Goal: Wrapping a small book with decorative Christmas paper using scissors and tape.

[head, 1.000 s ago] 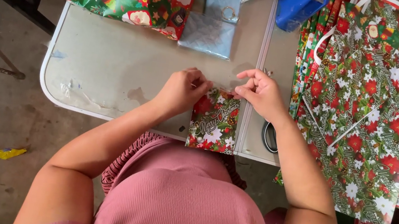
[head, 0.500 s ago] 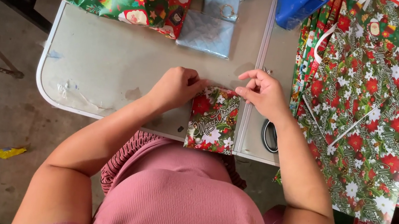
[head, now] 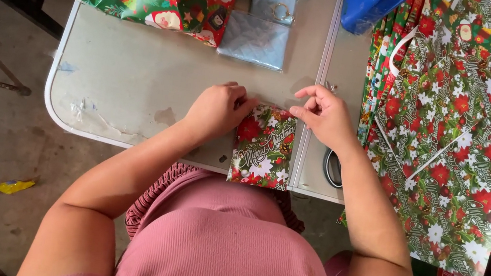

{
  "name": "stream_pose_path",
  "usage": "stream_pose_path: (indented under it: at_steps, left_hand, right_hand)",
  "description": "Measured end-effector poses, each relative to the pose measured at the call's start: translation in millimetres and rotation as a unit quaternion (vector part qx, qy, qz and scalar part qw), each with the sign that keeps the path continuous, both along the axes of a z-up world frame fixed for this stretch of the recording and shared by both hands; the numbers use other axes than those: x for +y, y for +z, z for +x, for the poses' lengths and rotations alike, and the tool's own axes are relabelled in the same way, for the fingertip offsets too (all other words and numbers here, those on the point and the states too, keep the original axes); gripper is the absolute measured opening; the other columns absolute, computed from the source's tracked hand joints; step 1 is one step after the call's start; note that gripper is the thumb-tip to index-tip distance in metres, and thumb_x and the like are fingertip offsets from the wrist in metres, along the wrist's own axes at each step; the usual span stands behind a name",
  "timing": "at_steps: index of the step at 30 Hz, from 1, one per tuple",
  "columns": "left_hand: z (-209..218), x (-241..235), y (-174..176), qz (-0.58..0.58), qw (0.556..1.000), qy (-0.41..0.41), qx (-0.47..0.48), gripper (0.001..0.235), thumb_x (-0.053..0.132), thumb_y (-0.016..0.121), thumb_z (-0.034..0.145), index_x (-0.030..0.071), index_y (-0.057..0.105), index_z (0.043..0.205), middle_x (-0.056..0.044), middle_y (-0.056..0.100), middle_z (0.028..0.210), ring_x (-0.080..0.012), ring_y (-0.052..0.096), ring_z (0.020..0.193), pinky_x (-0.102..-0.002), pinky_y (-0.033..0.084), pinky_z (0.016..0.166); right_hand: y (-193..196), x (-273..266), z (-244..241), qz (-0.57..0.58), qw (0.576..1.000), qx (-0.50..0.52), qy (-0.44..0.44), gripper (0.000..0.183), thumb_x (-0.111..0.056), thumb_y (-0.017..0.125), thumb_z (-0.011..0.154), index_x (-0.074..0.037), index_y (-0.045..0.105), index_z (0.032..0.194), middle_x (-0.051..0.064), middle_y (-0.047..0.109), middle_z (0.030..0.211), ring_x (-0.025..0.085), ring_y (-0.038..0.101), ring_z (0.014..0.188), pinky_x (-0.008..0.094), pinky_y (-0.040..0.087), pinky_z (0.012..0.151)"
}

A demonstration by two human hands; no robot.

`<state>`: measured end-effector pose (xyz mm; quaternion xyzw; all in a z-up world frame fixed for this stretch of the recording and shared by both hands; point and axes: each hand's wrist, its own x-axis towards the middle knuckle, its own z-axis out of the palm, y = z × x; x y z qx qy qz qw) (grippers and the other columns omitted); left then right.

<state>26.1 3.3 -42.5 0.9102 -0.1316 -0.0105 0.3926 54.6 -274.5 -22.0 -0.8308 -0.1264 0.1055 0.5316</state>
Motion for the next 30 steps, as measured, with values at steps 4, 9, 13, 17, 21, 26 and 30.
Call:
stream_pose_path:
  at_steps: [4, 9, 13, 17, 21, 26, 30]
  left_hand:
    - [0.4, 0.0, 0.5, 0.006, 1.0, -0.001, -0.005, 0.037, 0.037, 0.065, 0.096, 0.005, 0.064, 0.077, -0.014, 0.062, 0.073, -0.0397, 0.068, 0.069, -0.046, 0.055, 0.061]
    - [0.0, 0.6, 1.9, 0.002, 1.0, -0.002, -0.005, 0.04, 0.039, 0.065, 0.096, 0.005, 0.063, 0.076, -0.015, 0.062, 0.073, -0.0403, 0.068, 0.07, -0.047, 0.055, 0.061]
    - [2.0, -0.3, -4.0, 0.009, 1.0, -0.001, -0.004, 0.04, 0.039, 0.065, 0.096, 0.006, 0.062, 0.075, -0.013, 0.061, 0.072, -0.0392, 0.068, 0.069, -0.046, 0.055, 0.061]
    - [0.2, -2.6, -2.6, 0.052, 0.999, 0.0, -0.006, 0.037, 0.037, 0.065, 0.096, 0.006, 0.064, 0.077, -0.013, 0.061, 0.073, -0.0368, 0.068, 0.069, -0.044, 0.056, 0.06]
    - [-1.3, -5.3, -3.5, 0.088, 0.996, 0.001, -0.008, 0.035, 0.036, 0.063, 0.096, 0.007, 0.065, 0.078, -0.011, 0.06, 0.073, -0.0343, 0.068, 0.068, -0.043, 0.056, 0.059]
    - [-1.5, -5.8, -5.9, 0.105, 0.994, -0.001, -0.007, 0.035, 0.038, 0.063, 0.096, 0.007, 0.065, 0.078, -0.01, 0.059, 0.074, -0.0337, 0.068, 0.068, -0.042, 0.056, 0.059]
    - [-2.1, -6.2, -3.8, 0.123, 0.992, 0.009, -0.012, 0.035, 0.037, 0.063, 0.094, 0.007, 0.065, 0.077, -0.01, 0.059, 0.074, -0.034, 0.068, 0.069, -0.043, 0.057, 0.059]
  right_hand:
    - [1.7, 1.0, -0.6, 0.0, 1.0, 0.0, -0.001, 0.032, -0.007, 0.083, 0.085, -0.005, 0.069, 0.114, 0.008, 0.063, 0.066, 0.01, 0.057, 0.049, 0.021, 0.048, 0.048]
    - [2.6, 1.7, -2.8, -0.004, 1.0, 0.005, -0.01, 0.032, -0.007, 0.084, 0.084, -0.006, 0.069, 0.113, 0.006, 0.062, 0.066, 0.01, 0.058, 0.05, 0.021, 0.048, 0.049]
    - [-2.4, 1.1, -1.6, -0.019, 1.0, 0.001, -0.015, 0.032, -0.008, 0.084, 0.085, -0.008, 0.07, 0.113, 0.006, 0.063, 0.066, 0.01, 0.058, 0.05, 0.021, 0.048, 0.048]
    - [2.6, 7.2, -7.4, -0.083, 0.995, -0.039, -0.028, 0.03, -0.008, 0.084, 0.083, -0.011, 0.072, 0.11, 0.003, 0.062, 0.066, 0.009, 0.055, 0.054, 0.024, 0.046, 0.051]
    - [3.1, 10.9, -9.8, -0.113, 0.991, -0.06, -0.033, 0.03, -0.009, 0.084, 0.082, -0.013, 0.072, 0.109, 0.002, 0.063, 0.065, 0.01, 0.055, 0.054, 0.026, 0.047, 0.051]
    - [6.4, 13.4, -12.0, -0.119, 0.99, -0.061, -0.037, 0.029, -0.01, 0.084, 0.083, -0.014, 0.071, 0.108, 0.002, 0.064, 0.066, 0.011, 0.055, 0.054, 0.027, 0.047, 0.053]
    - [7.8, 14.5, -12.9, -0.129, 0.989, -0.059, -0.045, 0.029, -0.011, 0.085, 0.082, -0.015, 0.071, 0.107, 0.001, 0.064, 0.065, 0.012, 0.055, 0.055, 0.028, 0.047, 0.054]
